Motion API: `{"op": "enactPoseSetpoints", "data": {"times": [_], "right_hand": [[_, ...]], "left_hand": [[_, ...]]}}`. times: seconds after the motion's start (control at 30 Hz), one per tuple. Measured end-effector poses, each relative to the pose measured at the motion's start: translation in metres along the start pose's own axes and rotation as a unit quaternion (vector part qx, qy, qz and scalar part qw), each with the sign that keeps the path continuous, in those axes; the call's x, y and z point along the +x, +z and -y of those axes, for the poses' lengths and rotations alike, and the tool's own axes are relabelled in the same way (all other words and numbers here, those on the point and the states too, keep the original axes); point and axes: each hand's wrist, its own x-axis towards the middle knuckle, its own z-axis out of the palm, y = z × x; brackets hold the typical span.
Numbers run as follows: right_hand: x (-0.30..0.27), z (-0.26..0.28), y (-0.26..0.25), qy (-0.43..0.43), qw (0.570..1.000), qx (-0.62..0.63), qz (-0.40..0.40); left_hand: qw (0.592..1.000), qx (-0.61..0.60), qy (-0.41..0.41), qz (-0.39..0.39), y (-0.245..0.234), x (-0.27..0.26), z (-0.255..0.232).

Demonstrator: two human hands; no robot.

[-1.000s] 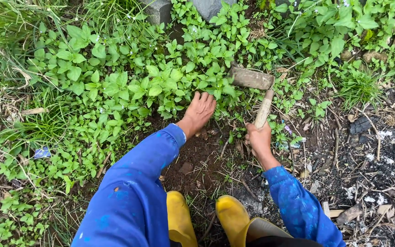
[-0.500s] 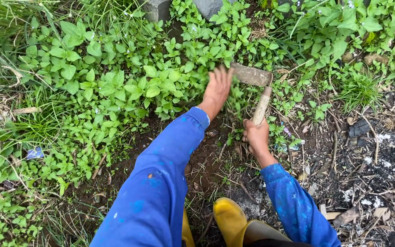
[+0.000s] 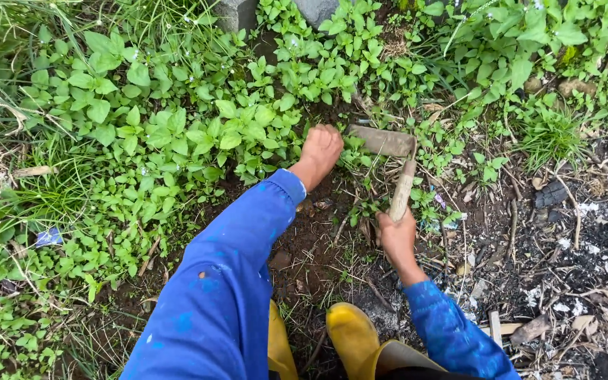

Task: The person uses a hand hoe to loosen soil and remove weeds from a small garden patch. They repeatedly strike the ground, pull up clumps of grass and weeds, and clear the area by hand.

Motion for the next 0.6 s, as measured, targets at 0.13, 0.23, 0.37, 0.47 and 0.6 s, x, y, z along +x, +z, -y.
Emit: {"op": "enactPoseSetpoints", "data": {"times": [0.13,0.23,0.37,0.47,0.6], "right_hand": [[0.023,0.013,0.011,-0.039,0.994,0.092,-0.038],[0.043,0.029,0.016,-0.079,0.992,0.089,-0.047],[0.031,0.013,0.018,-0.054,0.999,0.003,0.001],[0.000,0.013,0.013,-0.023,1.000,0.000,-0.002],[0.004,0.008,0.005,-0.035,0.997,0.063,-0.024]], "left_hand": [[1.000,0.011,0.004,0.027,0.004,-0.003,0.001],[0.999,0.007,-0.003,0.032,0.014,0.003,0.007],[0.999,-0.012,-0.003,0.037,-0.006,-0.016,0.010],[0.999,-0.022,0.017,0.046,-0.012,-0.038,0.011],[1.000,-0.015,0.011,-0.013,-0.013,-0.049,0.006]]}}
